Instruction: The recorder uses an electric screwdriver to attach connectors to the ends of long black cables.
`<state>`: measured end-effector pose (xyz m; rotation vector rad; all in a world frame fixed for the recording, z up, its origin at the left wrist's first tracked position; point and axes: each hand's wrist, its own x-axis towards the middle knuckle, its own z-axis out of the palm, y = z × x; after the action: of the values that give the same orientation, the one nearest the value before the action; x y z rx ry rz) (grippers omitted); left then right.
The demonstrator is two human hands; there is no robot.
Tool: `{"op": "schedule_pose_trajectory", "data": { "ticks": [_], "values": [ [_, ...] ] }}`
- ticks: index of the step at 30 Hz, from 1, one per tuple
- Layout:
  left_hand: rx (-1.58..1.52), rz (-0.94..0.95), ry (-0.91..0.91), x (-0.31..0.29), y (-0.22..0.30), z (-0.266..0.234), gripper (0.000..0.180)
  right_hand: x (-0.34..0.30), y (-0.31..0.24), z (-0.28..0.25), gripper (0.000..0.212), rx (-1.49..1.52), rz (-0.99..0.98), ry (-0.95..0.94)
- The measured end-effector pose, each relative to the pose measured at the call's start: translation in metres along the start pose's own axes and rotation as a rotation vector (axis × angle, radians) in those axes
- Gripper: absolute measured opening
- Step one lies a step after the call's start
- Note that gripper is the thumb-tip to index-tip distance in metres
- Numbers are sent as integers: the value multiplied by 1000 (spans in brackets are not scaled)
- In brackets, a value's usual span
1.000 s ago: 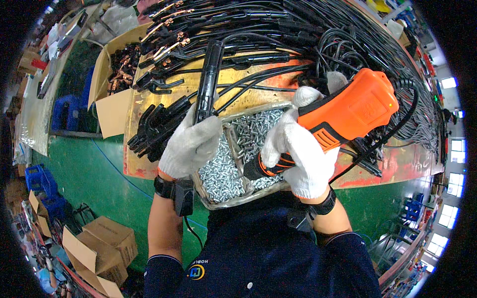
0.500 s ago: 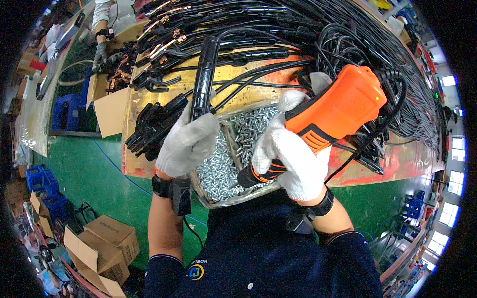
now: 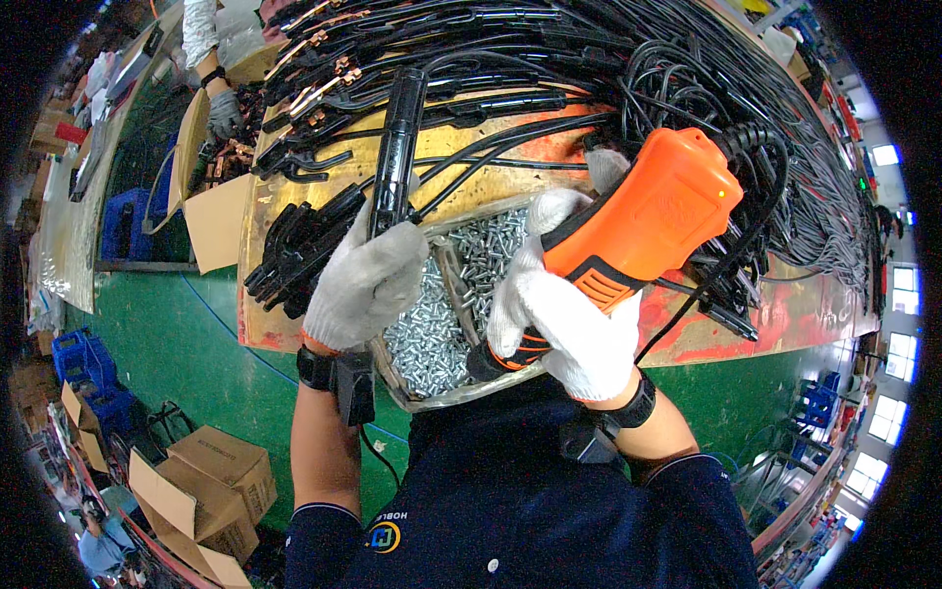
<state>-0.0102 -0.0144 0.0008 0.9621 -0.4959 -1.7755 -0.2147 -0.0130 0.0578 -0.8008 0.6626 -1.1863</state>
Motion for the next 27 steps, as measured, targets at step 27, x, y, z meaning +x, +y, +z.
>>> {"op": "schedule_pose_trajectory", "data": {
  "ticks": [27],
  "values": [
    [726, 344, 136, -39, -62, 53, 33, 41, -64, -41, 27, 604, -343, 52]
  ]
}}
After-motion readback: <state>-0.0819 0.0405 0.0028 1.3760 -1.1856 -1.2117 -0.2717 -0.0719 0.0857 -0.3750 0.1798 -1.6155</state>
